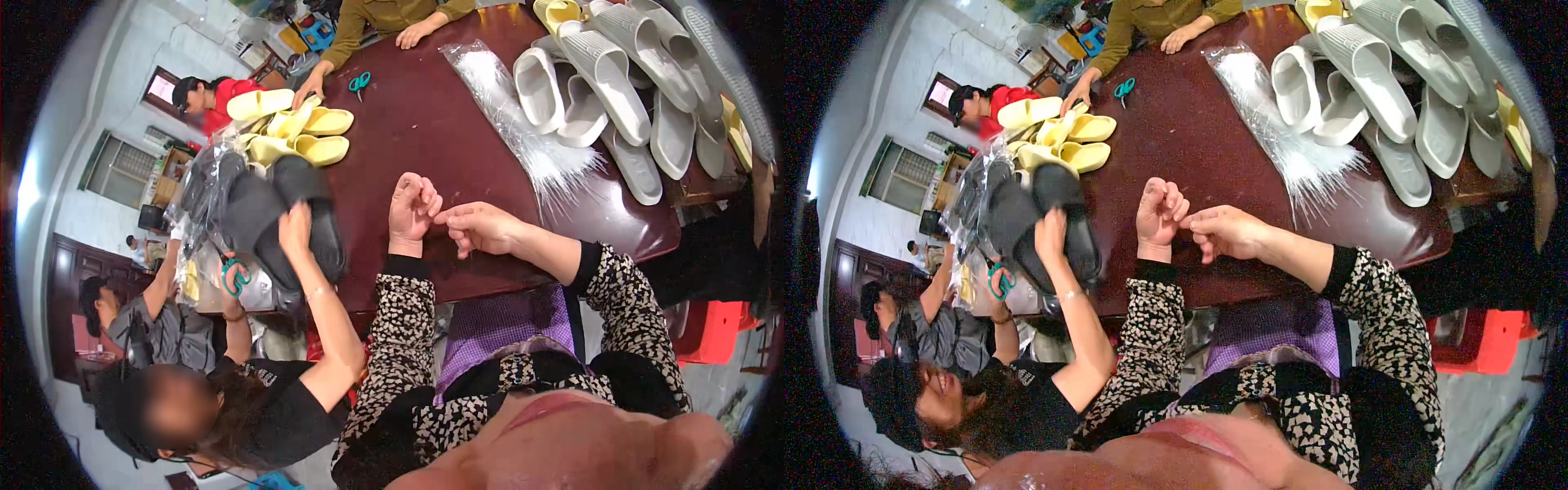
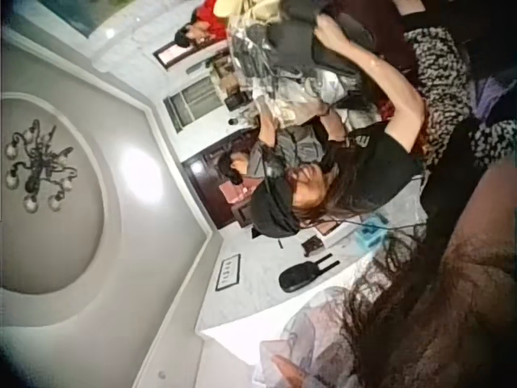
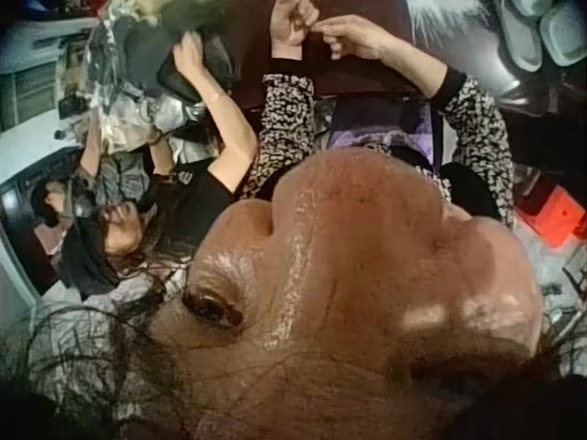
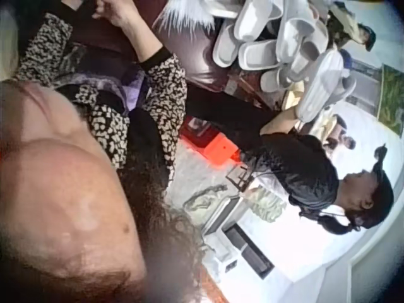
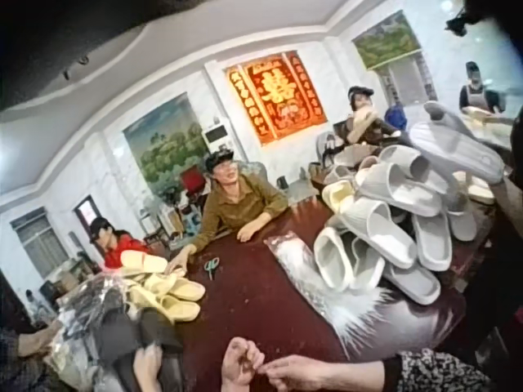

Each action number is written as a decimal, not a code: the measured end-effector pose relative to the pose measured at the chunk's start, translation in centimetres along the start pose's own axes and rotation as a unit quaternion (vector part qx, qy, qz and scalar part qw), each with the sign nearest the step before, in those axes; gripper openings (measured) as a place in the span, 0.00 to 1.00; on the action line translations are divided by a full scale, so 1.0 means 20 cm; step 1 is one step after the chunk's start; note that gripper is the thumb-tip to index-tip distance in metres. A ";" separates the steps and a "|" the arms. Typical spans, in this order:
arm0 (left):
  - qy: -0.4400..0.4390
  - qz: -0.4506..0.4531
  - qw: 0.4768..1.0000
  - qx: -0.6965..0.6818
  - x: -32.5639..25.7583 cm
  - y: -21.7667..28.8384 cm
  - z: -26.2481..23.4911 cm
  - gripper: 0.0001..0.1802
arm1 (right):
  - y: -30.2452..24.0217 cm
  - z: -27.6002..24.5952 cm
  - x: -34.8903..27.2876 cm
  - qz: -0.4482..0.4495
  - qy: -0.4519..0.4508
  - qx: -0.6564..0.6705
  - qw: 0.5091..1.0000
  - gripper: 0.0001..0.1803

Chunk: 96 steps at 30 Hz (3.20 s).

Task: The person pairs slide sandals by threading plastic fasteners through them by hand, tying the sandals together, and stacking the paired sandals on the table.

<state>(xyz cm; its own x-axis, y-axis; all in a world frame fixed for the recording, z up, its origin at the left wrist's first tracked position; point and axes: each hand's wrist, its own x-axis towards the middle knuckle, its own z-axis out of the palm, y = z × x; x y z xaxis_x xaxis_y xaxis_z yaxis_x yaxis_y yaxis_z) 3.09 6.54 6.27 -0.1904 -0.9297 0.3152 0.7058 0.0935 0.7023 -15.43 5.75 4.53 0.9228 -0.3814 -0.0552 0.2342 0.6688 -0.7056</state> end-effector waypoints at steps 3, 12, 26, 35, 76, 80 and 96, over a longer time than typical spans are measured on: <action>0.041 0.005 0.999 -0.028 0.00 0.02 -0.05 0.07 | -0.03 -0.01 -0.02 -0.029 0.005 0.004 1.000 0.22; 0.130 -0.041 0.989 0.062 0.00 0.00 -0.03 0.07 | -0.31 -0.05 -0.09 -0.175 0.180 -0.057 0.966 0.14; 0.029 -0.142 0.984 0.101 0.00 -0.06 0.08 0.11 | -0.52 -0.36 -0.16 -0.300 0.211 0.016 0.930 0.16; 0.017 -0.078 0.993 0.082 0.02 -0.03 0.02 0.12 | -0.53 -0.40 -0.12 -0.355 -0.012 0.118 0.927 0.24; 0.198 -0.125 0.434 0.870 0.50 -0.11 -0.10 0.22 | -0.39 -0.32 -0.11 -0.286 0.148 -0.174 0.931 0.09; 0.233 -0.142 0.440 0.856 0.45 -0.12 -0.03 0.22 | -0.42 -0.28 -0.11 -0.297 0.125 -0.169 0.932 0.09; 0.212 0.119 0.354 0.903 0.11 -0.09 0.23 0.23 | -0.51 -0.32 -0.07 -0.257 0.076 -0.195 0.943 0.08</action>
<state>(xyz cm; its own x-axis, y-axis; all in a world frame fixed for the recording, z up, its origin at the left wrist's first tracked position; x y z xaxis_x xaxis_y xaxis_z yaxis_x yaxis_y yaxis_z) -1.84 5.89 8.65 0.1174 -0.7526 0.6479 -0.9931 -0.0937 0.0711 -20.99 -4.59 7.34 0.6556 -0.6989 0.2858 0.4812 0.0951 -0.8714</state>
